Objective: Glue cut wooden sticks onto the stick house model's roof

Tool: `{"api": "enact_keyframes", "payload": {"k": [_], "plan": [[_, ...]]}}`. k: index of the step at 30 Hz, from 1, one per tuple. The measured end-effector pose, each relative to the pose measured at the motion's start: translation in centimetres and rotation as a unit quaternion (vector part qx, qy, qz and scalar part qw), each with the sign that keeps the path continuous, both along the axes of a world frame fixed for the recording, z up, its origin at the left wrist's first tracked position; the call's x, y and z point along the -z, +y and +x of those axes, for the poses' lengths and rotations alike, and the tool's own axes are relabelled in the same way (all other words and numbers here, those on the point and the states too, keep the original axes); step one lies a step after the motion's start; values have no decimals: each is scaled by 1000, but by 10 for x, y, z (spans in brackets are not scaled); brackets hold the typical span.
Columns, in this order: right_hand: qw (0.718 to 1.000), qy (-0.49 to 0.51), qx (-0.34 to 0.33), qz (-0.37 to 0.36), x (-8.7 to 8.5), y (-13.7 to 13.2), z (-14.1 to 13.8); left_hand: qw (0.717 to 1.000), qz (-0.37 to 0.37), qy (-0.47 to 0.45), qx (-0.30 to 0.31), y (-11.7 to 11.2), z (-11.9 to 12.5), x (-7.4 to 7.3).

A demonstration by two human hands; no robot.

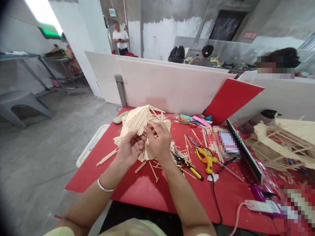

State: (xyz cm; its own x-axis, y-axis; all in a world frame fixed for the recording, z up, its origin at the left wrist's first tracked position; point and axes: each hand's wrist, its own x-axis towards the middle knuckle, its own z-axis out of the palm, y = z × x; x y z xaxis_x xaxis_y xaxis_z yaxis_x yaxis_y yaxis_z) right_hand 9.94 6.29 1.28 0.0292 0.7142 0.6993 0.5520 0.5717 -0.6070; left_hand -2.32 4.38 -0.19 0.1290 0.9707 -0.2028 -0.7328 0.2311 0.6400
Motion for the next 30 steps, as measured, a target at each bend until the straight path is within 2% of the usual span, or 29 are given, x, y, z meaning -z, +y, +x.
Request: {"api": "enact_keyframes", "payload": {"k": [10, 22, 30], "plan": [[1000, 0, -3, 8, 4, 1, 0, 999, -2, 45, 12, 4, 0, -3], [1000, 2, -1, 17, 6, -2, -1, 997, 7, 63, -31, -1, 1, -5], [997, -50, 41, 45, 10, -1, 0, 998, 14, 61, -30, -1, -1, 1]]}}
